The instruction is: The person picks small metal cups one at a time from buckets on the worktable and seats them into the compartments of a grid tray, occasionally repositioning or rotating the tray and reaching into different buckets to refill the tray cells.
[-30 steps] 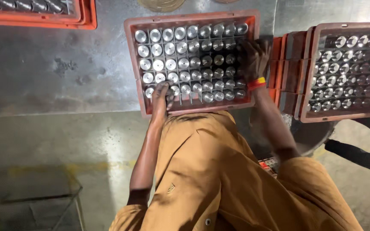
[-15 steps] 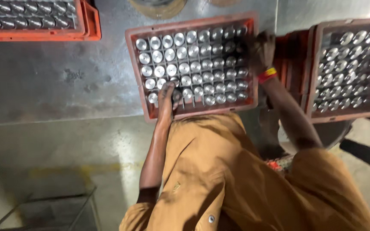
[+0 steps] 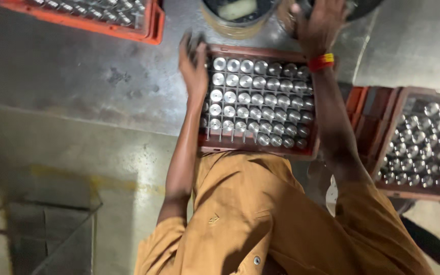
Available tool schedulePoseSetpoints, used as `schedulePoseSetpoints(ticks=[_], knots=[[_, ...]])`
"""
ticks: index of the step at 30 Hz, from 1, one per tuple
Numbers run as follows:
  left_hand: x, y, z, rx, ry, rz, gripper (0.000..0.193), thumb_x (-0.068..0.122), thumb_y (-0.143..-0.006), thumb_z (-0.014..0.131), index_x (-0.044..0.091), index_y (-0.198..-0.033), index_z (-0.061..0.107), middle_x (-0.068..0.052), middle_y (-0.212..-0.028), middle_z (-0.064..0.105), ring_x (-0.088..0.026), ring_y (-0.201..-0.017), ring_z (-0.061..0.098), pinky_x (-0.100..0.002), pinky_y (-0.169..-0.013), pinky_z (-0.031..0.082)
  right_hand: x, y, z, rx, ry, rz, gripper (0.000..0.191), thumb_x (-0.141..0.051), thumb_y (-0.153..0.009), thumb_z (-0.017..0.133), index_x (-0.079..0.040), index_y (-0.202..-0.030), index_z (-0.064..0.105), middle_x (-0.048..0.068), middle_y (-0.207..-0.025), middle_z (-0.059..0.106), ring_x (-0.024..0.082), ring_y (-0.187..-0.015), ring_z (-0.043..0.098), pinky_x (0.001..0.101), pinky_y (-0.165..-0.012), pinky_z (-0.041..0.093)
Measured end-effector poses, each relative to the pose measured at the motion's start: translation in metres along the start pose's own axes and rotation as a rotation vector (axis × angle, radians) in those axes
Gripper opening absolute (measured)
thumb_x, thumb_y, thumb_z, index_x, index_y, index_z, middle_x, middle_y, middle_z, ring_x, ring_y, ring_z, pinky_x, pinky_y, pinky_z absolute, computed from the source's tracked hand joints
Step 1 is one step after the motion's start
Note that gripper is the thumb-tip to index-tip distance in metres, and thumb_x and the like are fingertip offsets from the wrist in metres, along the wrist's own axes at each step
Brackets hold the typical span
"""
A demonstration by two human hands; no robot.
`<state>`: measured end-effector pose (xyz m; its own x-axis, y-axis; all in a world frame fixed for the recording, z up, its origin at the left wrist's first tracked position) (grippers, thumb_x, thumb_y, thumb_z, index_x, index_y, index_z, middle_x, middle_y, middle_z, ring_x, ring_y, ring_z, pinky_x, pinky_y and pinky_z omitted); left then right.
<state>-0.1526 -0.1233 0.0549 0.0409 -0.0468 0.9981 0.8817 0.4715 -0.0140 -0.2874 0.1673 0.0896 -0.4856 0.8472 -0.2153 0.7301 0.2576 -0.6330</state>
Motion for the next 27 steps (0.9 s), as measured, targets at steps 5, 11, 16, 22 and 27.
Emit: schedulePoseSetpoints(ticks=[5, 11, 16, 22, 27], knots=[[-0.008, -0.094, 0.071, -0.057, -0.325, 0.123, 0.079, 0.013, -0.109, 0.063, 0.001, -0.164, 0.008, -0.029, -0.172, 0.016, -0.043, -0.161, 0.017, -0.044, -0.132, 0.015, 0.010, 0.008, 0.003, -0.038, 0.103, -0.072, 0.022, -0.019, -0.105, 0.065, -0.009, -0.123, 0.069, 0.013, -0.118, 0.073, 0.038, -0.103, 0.060, 0.0541, -0.096, 0.043], [-0.014, -0.108, 0.075, -0.229, -0.270, 0.092, 0.085, 0.008, -0.102, 0.061, 0.004, -0.166, 0.005, -0.027, -0.171, 0.024, -0.037, -0.158, 0.031, -0.039, -0.130, 0.026, 0.032, 0.029, -0.011, -0.283, 0.017, 0.111, 0.016, -0.027, -0.102, 0.073, -0.011, -0.100, 0.067, 0.011, -0.099, 0.073, 0.035, -0.100, 0.064, 0.0559, -0.091, 0.043], [-0.011, -0.121, 0.071, -0.350, -0.222, 0.073, 0.083, 0.021, -0.107, 0.061, 0.007, -0.168, 0.007, -0.023, -0.169, 0.035, -0.036, -0.156, 0.040, -0.039, -0.130, 0.034, 0.014, -0.002, -0.036, -0.190, -0.123, 0.142, 0.024, -0.019, -0.096, 0.071, -0.006, -0.116, 0.073, 0.015, -0.107, 0.072, 0.038, -0.102, 0.064, 0.0555, -0.093, 0.044], [-0.010, -0.099, 0.011, -0.105, -0.232, 0.002, 0.075, 0.036, -0.107, 0.063, 0.005, -0.165, 0.027, -0.022, -0.167, 0.038, -0.035, -0.151, 0.044, -0.044, -0.126, 0.033, -0.041, -0.072, 0.029, -0.141, -0.538, 0.059, 0.033, -0.034, -0.117, 0.069, -0.008, -0.138, 0.066, 0.018, -0.132, 0.071, 0.037, -0.122, 0.070, 0.0437, -0.104, 0.057], [-0.022, 0.014, -0.060, -0.022, -0.514, -0.113, 0.063, 0.023, -0.092, 0.074, -0.003, -0.144, 0.050, -0.025, -0.136, 0.062, -0.034, -0.125, 0.061, -0.042, -0.105, 0.047, -0.040, -0.111, 0.129, -0.618, -0.340, 0.227, 0.073, -0.061, -0.106, 0.059, -0.004, -0.149, 0.048, 0.030, -0.132, 0.063, 0.049, -0.121, 0.061, 0.0536, -0.102, 0.049]])
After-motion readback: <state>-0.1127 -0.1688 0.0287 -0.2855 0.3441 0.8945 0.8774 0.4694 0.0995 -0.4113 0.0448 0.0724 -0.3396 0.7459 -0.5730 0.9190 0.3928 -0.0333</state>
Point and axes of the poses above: each hand's wrist, its own y-axis away from the middle knuckle, its own z-axis out of the palm, x = y × z, the point moved 4 cm from there along -y, towards the middle knuckle
